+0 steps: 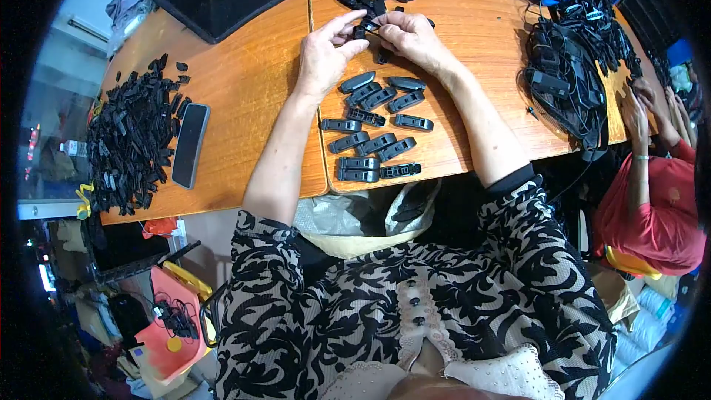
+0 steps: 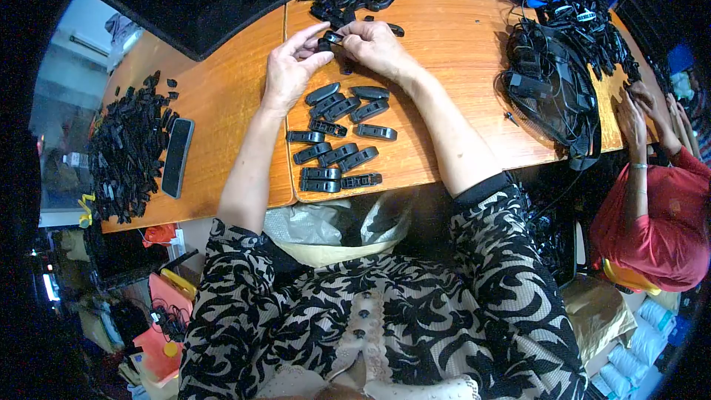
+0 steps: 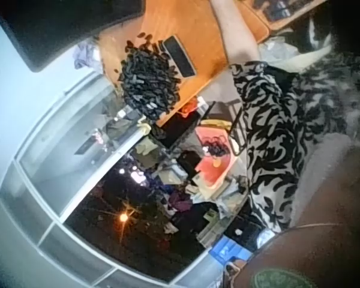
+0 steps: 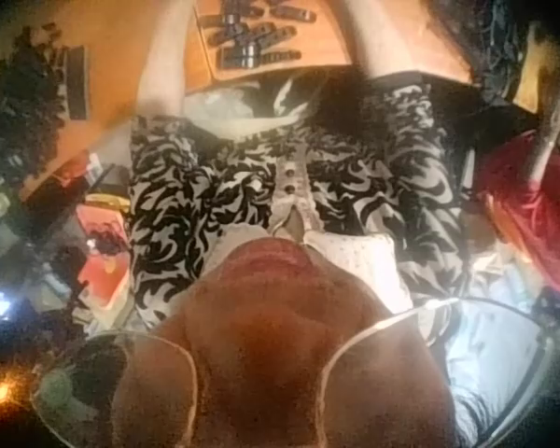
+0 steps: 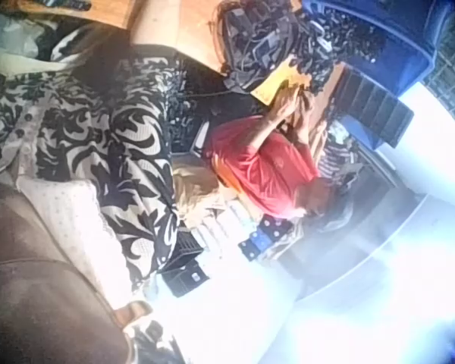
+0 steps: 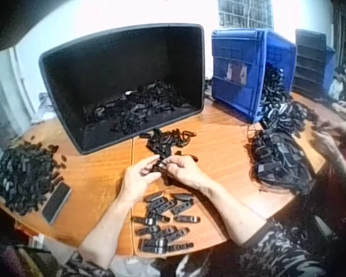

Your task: The person assembles plastic buckle components by hand, fitting the small plastic pieces together and placing them on the table, then pulls additional plastic pieces from a bin onto the work surface.

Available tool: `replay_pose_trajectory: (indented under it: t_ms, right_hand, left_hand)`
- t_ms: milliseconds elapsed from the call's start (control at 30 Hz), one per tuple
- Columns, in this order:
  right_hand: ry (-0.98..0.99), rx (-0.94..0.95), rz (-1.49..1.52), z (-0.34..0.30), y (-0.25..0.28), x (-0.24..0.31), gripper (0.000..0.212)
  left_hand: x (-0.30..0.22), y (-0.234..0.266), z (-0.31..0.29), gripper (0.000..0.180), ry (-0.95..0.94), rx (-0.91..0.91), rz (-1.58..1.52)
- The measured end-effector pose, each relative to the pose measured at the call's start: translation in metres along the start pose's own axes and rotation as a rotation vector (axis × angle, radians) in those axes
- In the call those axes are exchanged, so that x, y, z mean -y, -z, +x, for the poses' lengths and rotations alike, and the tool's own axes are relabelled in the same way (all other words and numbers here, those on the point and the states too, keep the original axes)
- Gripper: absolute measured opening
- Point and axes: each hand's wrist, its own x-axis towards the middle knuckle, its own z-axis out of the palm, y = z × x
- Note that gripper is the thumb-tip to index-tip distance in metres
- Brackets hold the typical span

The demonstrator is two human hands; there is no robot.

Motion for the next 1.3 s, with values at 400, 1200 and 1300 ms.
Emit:
replay_pose_trajectory:
  t_ms: [400,1200,1300]
  right_hand:
    - [0.103,0.093,0.212,-0.010,-0.004,0.011,0.032]
    - [0.135,0.000,-0.652,0.000,0.005,-0.010,0.033]
    - [0.158,0.127,-0.566,-0.001,0.009,-0.004,0.030]
  left_hand:
    - [-0.001,0.002,-0.001,0.032,-0.160,-0.015,0.028]
    - [0.010,-0.001,0.001,0.031,0.003,-0.053,-0.026]
    - [0.013,0.000,0.001,0.030,0.030,-0.085,-0.014]
